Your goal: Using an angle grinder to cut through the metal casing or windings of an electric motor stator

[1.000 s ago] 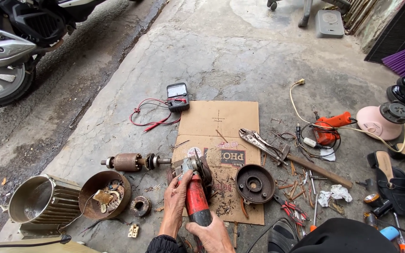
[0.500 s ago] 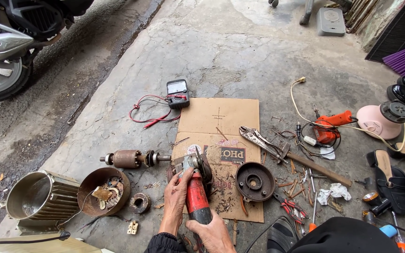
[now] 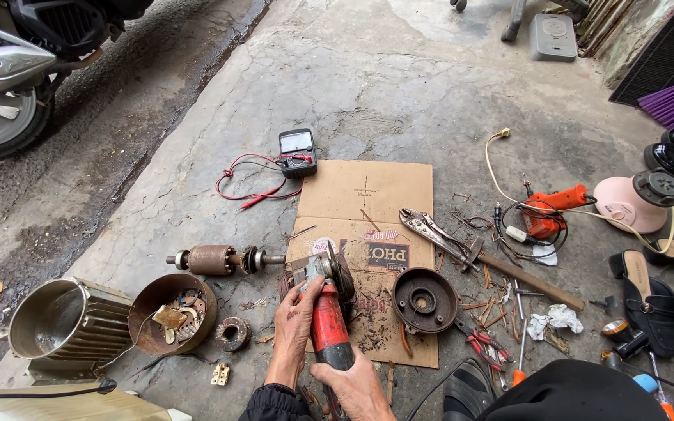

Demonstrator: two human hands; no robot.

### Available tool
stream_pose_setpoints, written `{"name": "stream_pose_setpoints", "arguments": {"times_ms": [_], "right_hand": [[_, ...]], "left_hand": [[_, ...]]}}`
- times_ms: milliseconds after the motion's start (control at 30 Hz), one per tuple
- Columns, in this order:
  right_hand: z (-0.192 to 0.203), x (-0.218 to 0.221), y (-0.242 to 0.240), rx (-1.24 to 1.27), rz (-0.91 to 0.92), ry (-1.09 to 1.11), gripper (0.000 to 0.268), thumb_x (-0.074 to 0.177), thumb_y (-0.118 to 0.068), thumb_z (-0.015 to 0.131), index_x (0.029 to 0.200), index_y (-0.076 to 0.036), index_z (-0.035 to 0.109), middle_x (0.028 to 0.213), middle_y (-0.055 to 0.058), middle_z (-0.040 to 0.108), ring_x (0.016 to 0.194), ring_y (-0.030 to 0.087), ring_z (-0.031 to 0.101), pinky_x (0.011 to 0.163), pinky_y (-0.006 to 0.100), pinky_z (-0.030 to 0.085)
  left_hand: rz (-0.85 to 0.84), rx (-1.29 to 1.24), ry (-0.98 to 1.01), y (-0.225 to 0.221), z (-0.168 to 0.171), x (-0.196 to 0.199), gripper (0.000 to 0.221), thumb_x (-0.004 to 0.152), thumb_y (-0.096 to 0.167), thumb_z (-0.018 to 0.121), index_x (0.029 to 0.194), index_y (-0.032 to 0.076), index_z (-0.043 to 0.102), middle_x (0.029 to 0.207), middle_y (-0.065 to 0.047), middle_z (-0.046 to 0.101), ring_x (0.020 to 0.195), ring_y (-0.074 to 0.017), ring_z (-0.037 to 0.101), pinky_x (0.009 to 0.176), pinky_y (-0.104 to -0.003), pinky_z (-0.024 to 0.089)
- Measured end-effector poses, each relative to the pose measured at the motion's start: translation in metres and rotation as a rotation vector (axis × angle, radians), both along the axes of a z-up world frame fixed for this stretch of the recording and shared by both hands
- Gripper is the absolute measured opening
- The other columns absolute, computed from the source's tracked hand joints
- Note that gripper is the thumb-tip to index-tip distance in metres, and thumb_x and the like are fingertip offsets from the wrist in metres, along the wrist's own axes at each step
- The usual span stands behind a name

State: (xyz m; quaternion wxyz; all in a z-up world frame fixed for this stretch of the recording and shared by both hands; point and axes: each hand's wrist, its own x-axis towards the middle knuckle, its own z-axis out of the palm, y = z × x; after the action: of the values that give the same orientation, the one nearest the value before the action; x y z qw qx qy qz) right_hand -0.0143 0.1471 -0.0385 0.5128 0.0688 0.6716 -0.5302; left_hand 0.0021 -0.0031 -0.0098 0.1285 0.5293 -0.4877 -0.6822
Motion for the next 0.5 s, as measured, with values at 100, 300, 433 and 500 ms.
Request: {"name": "stream_pose_setpoints", "arguments": {"times_ms": [100, 300, 433, 500], "right_hand": [[0.0057, -0.0013, 0.0, 0.0, 0.019, 0.005, 0.045, 0.083, -0.014, 0.089, 0.119, 0.0, 0.067, 0.081, 0.009, 0.064, 0.04, 0.02, 0.056, 0.04, 0.03, 0.044], [0.0039, -0.0011, 0.0, 0.019, 0.022, 0.017, 0.044, 0.082, -0.016, 0.09, 0.119, -0.001, 0.069, 0.082, 0.009, 0.066, 0.042, 0.02, 0.056, 0.042, 0.031, 0.045], [0.0, -0.0002, 0.0002, 0.024, 0.008, 0.023, 0.043, 0.081, -0.016, 0.091, 0.116, -0.001, 0.07, 0.08, 0.009, 0.066, 0.043, 0.021, 0.057, 0.043, 0.032, 0.044], [0.0016, -0.0003, 0.0004, 0.023, 0.018, 0.015, 0.043, 0.082, -0.017, 0.09, 0.117, -0.001, 0.069, 0.078, 0.009, 0.066, 0.042, 0.021, 0.057, 0.042, 0.032, 0.043]], "left_hand": [[0.01, 0.004, 0.031, 0.0002, -0.0018, 0.0004, 0.079, 0.079, 0.049, 0.082, 0.143, 0.004, 0.075, 0.118, -0.016, 0.079, 0.1, -0.0234, 0.075, 0.084, -0.034, 0.06], [-0.011, -0.004, -0.012, -0.0001, 0.0, -0.0003, 0.087, 0.077, 0.054, 0.08, 0.149, 0.005, 0.071, 0.128, -0.015, 0.078, 0.106, -0.0234, 0.075, 0.088, -0.035, 0.062], [-0.006, -0.006, -0.002, -0.0003, -0.0033, 0.0003, 0.087, 0.076, 0.053, 0.081, 0.148, 0.005, 0.071, 0.126, -0.016, 0.078, 0.105, -0.0235, 0.075, 0.087, -0.034, 0.062], [-0.004, -0.006, -0.004, 0.0002, -0.0018, 0.0003, 0.087, 0.076, 0.053, 0.081, 0.149, 0.005, 0.071, 0.127, -0.016, 0.079, 0.106, -0.0236, 0.076, 0.088, -0.034, 0.061]]}}
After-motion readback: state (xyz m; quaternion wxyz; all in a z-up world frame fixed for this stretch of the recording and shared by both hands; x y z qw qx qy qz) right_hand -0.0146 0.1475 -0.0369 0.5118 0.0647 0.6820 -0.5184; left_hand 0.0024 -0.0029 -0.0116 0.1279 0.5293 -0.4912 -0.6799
